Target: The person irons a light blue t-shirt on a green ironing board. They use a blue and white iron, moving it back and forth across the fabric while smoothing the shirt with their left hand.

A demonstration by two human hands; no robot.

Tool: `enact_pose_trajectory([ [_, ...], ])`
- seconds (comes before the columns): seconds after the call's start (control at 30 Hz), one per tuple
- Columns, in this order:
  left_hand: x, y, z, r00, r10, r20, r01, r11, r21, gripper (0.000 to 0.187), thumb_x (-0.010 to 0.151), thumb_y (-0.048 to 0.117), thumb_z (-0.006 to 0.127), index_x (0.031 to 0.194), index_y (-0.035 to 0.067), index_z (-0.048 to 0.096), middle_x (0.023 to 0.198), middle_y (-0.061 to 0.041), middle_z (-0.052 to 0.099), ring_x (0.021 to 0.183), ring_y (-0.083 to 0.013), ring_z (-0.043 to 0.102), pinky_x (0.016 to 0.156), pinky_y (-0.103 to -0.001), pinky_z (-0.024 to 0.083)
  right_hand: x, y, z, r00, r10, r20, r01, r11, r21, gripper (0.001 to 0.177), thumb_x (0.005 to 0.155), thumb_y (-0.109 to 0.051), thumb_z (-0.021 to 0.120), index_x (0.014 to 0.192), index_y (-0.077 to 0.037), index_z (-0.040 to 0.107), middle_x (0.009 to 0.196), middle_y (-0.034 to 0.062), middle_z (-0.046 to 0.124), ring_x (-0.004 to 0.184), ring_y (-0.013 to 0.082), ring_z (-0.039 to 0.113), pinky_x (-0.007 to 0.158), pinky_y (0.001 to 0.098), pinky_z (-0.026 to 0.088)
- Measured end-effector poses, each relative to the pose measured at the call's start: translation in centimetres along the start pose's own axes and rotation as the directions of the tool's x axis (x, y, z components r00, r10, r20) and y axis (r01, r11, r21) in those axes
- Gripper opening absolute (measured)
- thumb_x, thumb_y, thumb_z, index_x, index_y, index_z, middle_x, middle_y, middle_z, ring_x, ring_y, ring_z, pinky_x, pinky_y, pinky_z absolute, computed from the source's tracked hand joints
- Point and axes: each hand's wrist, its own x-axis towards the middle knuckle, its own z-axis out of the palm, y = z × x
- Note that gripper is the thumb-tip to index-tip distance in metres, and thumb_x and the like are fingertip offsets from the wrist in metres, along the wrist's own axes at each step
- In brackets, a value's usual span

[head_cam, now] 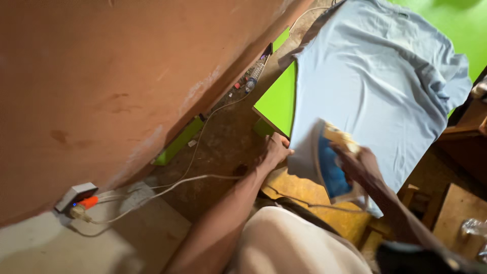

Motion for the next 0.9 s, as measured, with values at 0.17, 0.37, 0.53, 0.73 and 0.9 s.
enact_pose_trajectory([
  [0.17,-1.9,2.1,-1.2,0.984,0.16,0.08,-0.16,0.987,-0.009,0.042,0.081,0.033,0.081,0.107,0.002,0.073,0.099,-0.018,0.076,0.09,-0.0286,0.074,0.08,-0.042,0.06,-1.2,9.0,-0.1,0.889,0.369,-0.27,-0.12,0.758,0.641,0.041,0.095,-0.041,0.072,0.085,-0.003,0.062,0.062,0.0039,0.053,0.048,0.0154,0.049,0.046,0.0339,0.044],
  [0.37,0.1,7.4,-4.4,0.921,0.018,0.388,-0.07,0.99,0.12,0.059,0.087,0.054,0.072,0.108,-0.002,0.07,0.093,-0.016,0.078,0.08,-0.0242,0.076,0.074,-0.04,0.063,-3.5,15.9,-0.4,0.811,0.58,-0.076,-0.104,0.271,0.957,0.042,0.095,-0.042,0.073,0.09,-0.011,0.045,0.062,-0.0016,0.041,0.05,0.011,0.043,0.044,0.0299,0.04],
  [0.53,6.3,12.3,-4.3,0.993,-0.091,0.078,0.048,0.9,0.434,0.033,0.088,0.039,0.073,0.098,0.008,0.074,0.093,-0.015,0.075,0.083,-0.0277,0.074,0.074,-0.045,0.06,-9.7,14.4,-0.6,0.791,0.597,-0.132,0.016,0.197,0.98,0.039,0.094,-0.042,0.074,0.094,-0.014,0.047,0.064,-0.004,0.041,0.05,0.0086,0.042,0.044,0.0266,0.039],
  [0.73,7.7,14.8,-0.6,0.824,0.494,0.278,-0.553,0.595,0.584,0.059,0.09,0.053,0.062,0.136,0.018,0.057,0.154,-0.012,0.043,0.144,-0.0313,0.039,0.117,-0.056,0.03,-11.4,10.9,-0.4,0.854,0.484,-0.193,0.117,0.183,0.976,0.026,0.091,-0.033,0.072,0.1,-0.015,0.056,0.065,-0.0033,0.044,0.051,0.0086,0.044,0.046,0.027,0.041],
  [0.9,10.6,13.3,-0.1,0.698,0.497,0.517,-0.679,0.226,0.699,0.091,0.089,0.077,0.043,0.162,0.027,0.025,0.172,-0.009,0.007,0.158,-0.03,0.001,0.123,-0.063,-0.003,-12.3,7.5,-0.4,0.922,0.269,-0.279,0.212,0.254,0.944,0.025,0.089,-0.022,0.073,0.094,-0.001,0.059,0.072,0.0056,0.06,0.059,0.0177,0.062,0.06,0.0334,0.059],
])
